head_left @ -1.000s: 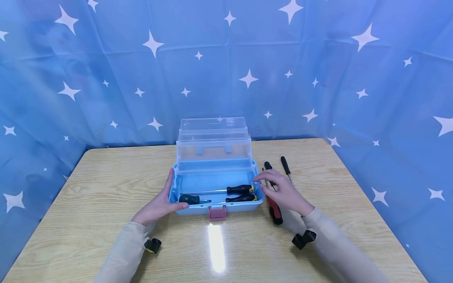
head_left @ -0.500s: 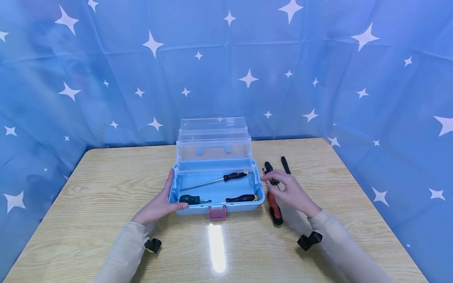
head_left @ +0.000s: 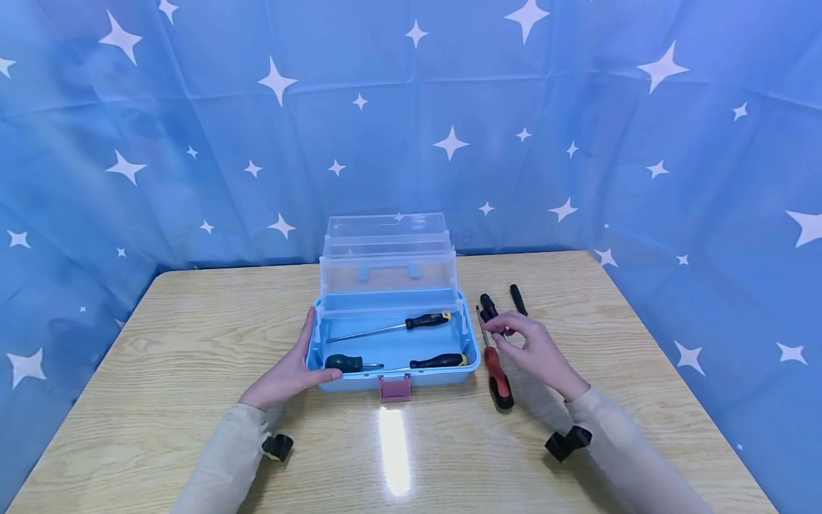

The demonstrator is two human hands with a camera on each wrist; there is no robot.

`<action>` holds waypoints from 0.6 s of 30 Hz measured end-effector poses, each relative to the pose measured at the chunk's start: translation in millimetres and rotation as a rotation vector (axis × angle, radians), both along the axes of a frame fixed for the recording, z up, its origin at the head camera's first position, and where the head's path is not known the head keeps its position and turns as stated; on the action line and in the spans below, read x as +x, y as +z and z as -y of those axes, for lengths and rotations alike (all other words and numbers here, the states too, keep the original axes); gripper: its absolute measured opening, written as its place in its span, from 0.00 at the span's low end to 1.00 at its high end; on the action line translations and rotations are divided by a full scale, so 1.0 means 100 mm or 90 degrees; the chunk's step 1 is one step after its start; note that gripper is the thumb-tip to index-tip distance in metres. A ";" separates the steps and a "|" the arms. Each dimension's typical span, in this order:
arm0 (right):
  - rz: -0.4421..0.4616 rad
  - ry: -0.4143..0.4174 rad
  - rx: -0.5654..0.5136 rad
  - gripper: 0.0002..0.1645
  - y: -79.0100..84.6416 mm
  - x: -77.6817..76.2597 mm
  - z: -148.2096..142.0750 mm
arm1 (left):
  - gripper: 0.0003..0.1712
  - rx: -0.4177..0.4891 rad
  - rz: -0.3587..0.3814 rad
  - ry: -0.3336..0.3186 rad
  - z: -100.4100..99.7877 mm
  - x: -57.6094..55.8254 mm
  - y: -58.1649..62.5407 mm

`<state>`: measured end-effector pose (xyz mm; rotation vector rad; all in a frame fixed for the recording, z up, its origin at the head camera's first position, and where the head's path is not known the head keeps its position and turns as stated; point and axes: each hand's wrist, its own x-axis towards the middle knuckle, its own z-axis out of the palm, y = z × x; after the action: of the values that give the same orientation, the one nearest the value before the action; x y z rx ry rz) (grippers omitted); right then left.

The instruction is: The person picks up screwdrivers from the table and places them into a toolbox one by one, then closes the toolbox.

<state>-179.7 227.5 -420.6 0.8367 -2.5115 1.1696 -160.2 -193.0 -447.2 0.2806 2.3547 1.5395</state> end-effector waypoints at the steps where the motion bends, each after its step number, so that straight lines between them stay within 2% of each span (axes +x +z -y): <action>1: 0.002 0.000 0.000 0.14 -0.05 -0.02 -0.03 | 0.70 0.001 0.001 0.000 0.00 0.00 0.00; 14: 0.003 -0.035 0.030 0.11 -0.12 0.02 -0.11 | 0.70 -0.001 0.008 -0.002 0.00 0.01 0.00; 18: 0.030 -0.049 0.045 0.11 -0.14 0.04 -0.11 | 0.70 0.000 0.006 -0.002 0.00 0.01 0.00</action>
<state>-175.2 238.6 -434.6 0.7289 -2.6122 1.0950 -159.0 -192.7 -447.1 0.2766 2.3460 1.5364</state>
